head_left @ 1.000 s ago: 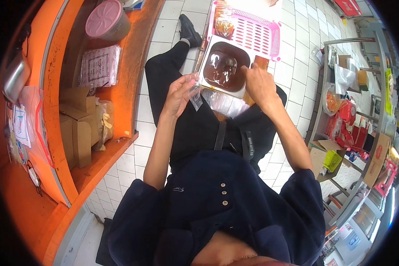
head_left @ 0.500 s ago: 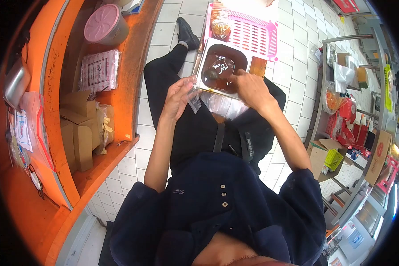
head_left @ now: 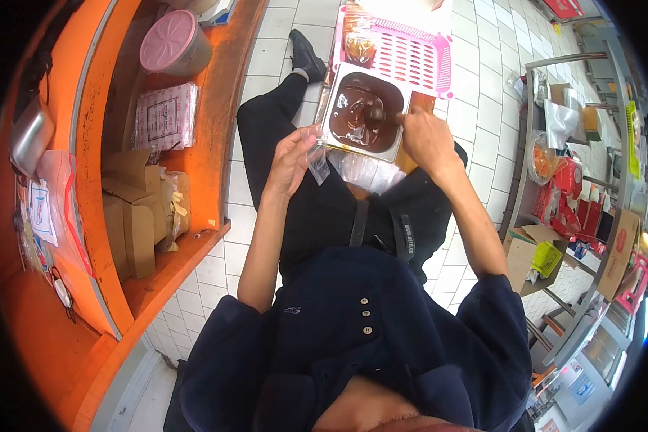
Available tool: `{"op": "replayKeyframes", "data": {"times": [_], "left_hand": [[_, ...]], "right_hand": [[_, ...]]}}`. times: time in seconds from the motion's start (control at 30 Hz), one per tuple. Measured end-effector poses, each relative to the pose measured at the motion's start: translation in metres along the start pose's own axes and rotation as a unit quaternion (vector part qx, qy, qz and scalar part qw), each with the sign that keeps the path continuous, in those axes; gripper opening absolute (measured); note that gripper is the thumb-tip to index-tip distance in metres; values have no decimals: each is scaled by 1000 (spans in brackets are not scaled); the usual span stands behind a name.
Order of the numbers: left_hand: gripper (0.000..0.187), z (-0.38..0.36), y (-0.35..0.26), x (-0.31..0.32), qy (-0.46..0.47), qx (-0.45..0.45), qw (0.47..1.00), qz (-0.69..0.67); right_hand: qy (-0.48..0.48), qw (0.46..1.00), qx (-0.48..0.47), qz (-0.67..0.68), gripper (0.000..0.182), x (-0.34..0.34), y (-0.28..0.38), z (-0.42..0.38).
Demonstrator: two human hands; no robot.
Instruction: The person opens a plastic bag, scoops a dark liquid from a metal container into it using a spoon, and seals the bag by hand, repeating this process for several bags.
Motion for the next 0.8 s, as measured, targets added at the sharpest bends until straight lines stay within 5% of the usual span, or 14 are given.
{"op": "replayKeyframes", "data": {"times": [0.07,0.2,0.33,0.4,0.6,0.8], "left_hand": [[40,1,-1,2,-2,3,1000,7],[40,3,-2,3,-10,7,1000,11],[40,-1,-3,5,-22,4,1000,10],[40,1,-4,6,-20,3,1000,15],[42,2,-9,15,-24,16,999,36],[42,6,-18,29,0,10,997,75]], "right_hand": [[-17,997,77,-26,37,3,3,11],[-45,997,-51,38,26,9,16,1],[-6,999,42,-11,32,-7,6,1],[-44,998,45,-12,21,-3,9,3],[-25,993,-59,96,38,-9,5,-14],[-89,996,-2,14,30,-17,-23,-13]]}}
Point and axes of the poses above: each hand's wrist, its own z-axis towards the middle knuckle, its own x-axis out of the palm, y = z × x, the point moved 1 cm from there along z, towards the middle knuckle, and after that the axes turned 4 degrees about -x, right-handed, at the moved point
